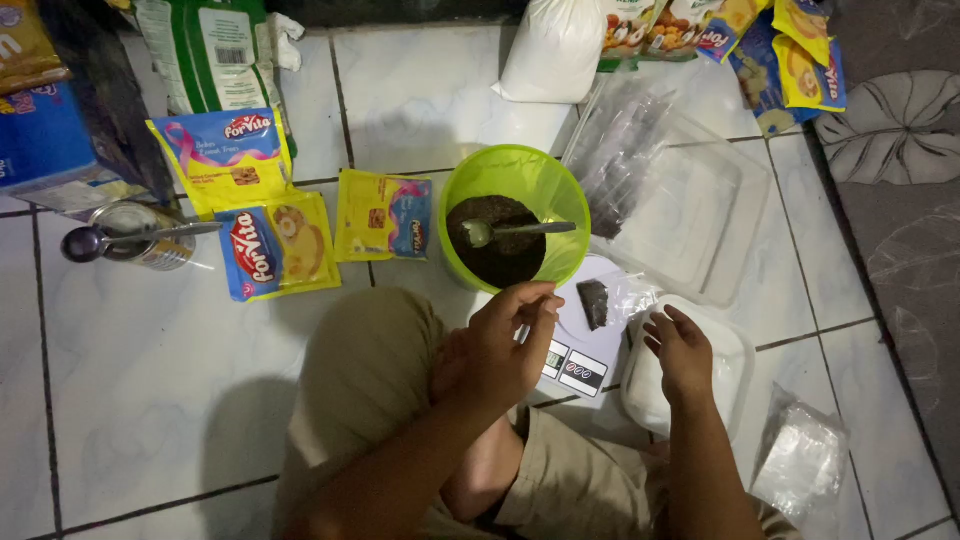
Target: Mixing a dark powder in a bowl and scooping it into small plastic bags for individual packaging.
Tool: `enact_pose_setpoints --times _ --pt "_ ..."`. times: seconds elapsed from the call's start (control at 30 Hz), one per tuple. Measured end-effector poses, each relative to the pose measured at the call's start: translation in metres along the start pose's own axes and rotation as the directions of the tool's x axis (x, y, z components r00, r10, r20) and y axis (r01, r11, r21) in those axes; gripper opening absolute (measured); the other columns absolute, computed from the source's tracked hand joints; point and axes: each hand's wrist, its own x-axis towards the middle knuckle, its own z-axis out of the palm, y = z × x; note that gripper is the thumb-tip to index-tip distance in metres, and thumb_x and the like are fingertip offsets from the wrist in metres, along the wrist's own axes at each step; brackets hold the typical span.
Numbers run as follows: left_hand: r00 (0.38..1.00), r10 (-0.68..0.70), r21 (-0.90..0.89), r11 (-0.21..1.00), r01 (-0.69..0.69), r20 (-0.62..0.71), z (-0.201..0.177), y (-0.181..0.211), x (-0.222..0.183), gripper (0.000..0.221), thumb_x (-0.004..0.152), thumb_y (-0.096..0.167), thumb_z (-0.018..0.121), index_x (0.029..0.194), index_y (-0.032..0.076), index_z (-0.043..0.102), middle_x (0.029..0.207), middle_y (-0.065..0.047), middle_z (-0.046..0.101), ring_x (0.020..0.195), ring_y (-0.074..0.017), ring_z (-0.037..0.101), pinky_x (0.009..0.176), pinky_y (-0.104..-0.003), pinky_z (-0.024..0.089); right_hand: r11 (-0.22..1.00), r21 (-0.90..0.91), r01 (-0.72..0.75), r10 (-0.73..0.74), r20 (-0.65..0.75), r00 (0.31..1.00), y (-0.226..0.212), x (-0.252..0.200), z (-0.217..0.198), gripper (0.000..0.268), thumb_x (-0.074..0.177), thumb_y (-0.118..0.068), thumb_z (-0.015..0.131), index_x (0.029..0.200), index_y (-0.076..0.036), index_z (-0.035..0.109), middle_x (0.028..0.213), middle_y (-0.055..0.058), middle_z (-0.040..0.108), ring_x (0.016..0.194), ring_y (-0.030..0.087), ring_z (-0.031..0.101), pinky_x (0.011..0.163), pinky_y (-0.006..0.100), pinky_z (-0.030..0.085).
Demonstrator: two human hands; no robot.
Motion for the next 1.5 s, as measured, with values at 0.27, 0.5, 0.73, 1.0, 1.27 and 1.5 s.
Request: enact_pose_setpoints --times 0.27,0.5,0.73,1.0,1.27,1.5 --pt "0.999 -0.040 0.008 0.999 0.040 -0.014 -0.009 0.033 0.005 0.019 0.097 0.006 0.064 0.114 -0.003 0.069 0.092 -0.019 0.076 0.079 -0.0285 0.079 0.071 -0.038 0.065 1.000 0.000 -0.020 0.020 0.007 1.000 -0.009 -0.006 0.002 0.048 0.100 -0.011 0.065 0.141 0.011 0.052 0.125 0.034 0.062 0.119 0.044 0.063 0.101 0.056 0.052" --pt "0.998 -0.059 -0.039 0.998 0.058 -0.031 -0.002 0.013 0.002 0.019 0.096 0.004 0.064 0.112 -0.005 0.070 0.091 -0.019 0.076 0.079 -0.0295 0.079 0.071 -0.038 0.064 0.999 -0.030 -0.016 0.017 0.030 0.999 -0.008 -0.001 0.001 0.050 0.100 -0.012 0.066 0.142 0.010 0.052 0.126 0.034 0.062 0.118 0.043 0.064 0.101 0.054 0.053" --pt "1.000 -0.011 0.040 0.999 0.011 -0.006 -0.012 0.047 0.011 0.017 0.096 0.005 0.067 0.108 -0.006 0.070 0.089 -0.024 0.077 0.077 -0.0347 0.080 0.067 -0.041 0.065 0.998 -0.062 -0.006 0.011 0.086 0.996 0.013 0.042 0.008 0.063 0.090 -0.013 0.077 0.145 0.008 0.052 0.121 0.033 0.064 0.108 0.038 0.067 0.096 0.049 0.054" --pt "0.803 -0.595 0.354 0.753 0.555 0.008 -0.007 0.047 0.015 0.029 0.091 0.040 0.060 0.114 0.028 0.073 0.101 0.018 0.086 0.096 0.0008 0.083 0.086 -0.021 0.058 0.975 -0.163 0.148 -0.087 0.330 0.940 -0.001 0.069 0.009 0.005 0.090 -0.007 0.077 0.094 -0.005 0.079 0.094 0.006 0.079 0.086 0.014 0.069 0.081 0.029 0.056" --pt "0.864 -0.503 0.315 0.824 0.471 0.026 -0.001 0.037 0.013 0.023 0.091 0.028 0.063 0.110 0.022 0.074 0.096 0.009 0.088 0.086 -0.0041 0.086 0.076 -0.021 0.061 0.734 -0.481 0.480 -0.284 0.424 0.860 -0.103 0.100 0.008 0.013 0.102 -0.022 0.060 0.099 -0.011 0.065 0.093 0.000 0.071 0.083 0.015 0.062 0.077 0.030 0.047" --pt "0.808 -0.587 0.297 0.762 0.575 -0.056 0.003 0.041 0.017 0.022 0.089 0.029 0.066 0.104 0.020 0.079 0.089 0.008 0.090 0.077 -0.0033 0.086 0.074 -0.021 0.067 0.861 0.077 0.502 -0.380 0.754 0.536 -0.012 0.211 0.056 0.013 0.097 0.005 0.059 0.106 -0.003 0.063 0.100 0.009 0.073 0.093 0.018 0.072 0.084 0.029 0.054"
